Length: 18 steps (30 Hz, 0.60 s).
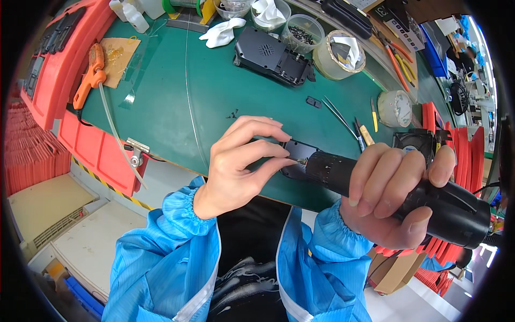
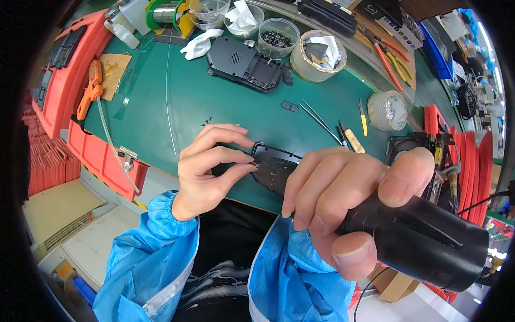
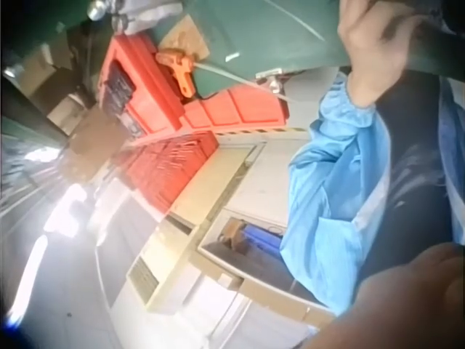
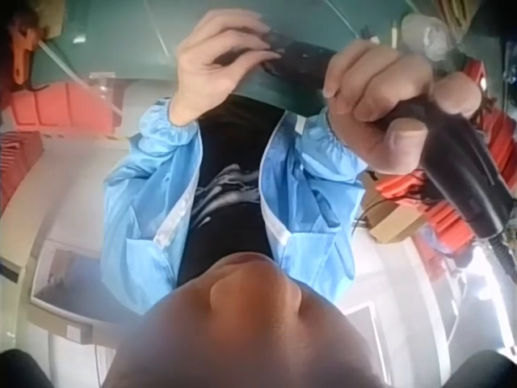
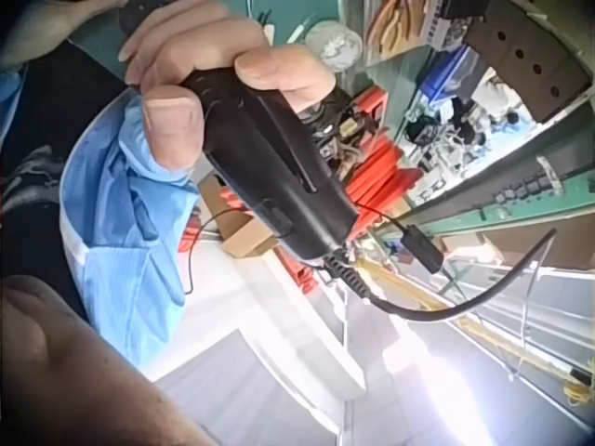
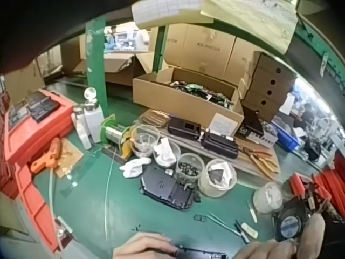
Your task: The worker is using a power screwdriver to remove screws and disassemble a handheld electronic device at a workbench.
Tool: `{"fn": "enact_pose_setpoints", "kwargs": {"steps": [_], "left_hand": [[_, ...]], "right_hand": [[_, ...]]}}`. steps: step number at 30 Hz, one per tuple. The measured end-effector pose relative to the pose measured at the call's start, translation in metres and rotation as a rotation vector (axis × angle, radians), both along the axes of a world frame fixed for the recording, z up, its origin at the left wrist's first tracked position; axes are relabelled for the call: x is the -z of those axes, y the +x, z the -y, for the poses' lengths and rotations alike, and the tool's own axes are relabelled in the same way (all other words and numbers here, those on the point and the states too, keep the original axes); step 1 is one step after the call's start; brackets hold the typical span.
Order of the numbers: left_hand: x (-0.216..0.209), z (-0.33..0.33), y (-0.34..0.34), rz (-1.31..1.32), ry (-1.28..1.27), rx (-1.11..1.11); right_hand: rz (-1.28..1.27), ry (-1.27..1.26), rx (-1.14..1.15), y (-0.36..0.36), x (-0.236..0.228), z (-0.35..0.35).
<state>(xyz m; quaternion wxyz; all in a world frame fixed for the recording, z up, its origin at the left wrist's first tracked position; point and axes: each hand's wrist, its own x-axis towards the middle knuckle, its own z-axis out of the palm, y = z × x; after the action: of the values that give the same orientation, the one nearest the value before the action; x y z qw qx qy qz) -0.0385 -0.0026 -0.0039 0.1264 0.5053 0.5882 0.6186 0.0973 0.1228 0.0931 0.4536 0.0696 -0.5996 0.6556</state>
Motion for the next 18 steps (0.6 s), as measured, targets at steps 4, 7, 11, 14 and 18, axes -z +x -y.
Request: {"fn": "enact_pose_setpoints", "kwargs": {"steps": [4, 7, 11, 14, 18], "left_hand": [[0.003, 0.000, -0.002, -0.004, 0.011, 0.042], [0.003, 0.001, -0.003, 0.008, -0.033, 0.100], [-0.009, -0.003, 0.003, -0.057, -0.122, 0.116], [-0.006, -0.003, 0.006, -0.150, -0.185, 0.140], [-0.001, -0.003, 0.006, -0.283, -0.240, 0.222]], "right_hand": [[-0.008, 0.010, -0.013, -0.002, 0.001, 0.000], [-0.010, 0.008, -0.006, -0.002, 0.003, 0.002], [0.022, -0.003, 0.040, 0.000, 0.004, 0.010], [0.061, -0.021, 0.050, 0.006, 0.004, 0.018], [0.118, -0.048, 0.049, 0.009, 0.005, 0.024]]}}
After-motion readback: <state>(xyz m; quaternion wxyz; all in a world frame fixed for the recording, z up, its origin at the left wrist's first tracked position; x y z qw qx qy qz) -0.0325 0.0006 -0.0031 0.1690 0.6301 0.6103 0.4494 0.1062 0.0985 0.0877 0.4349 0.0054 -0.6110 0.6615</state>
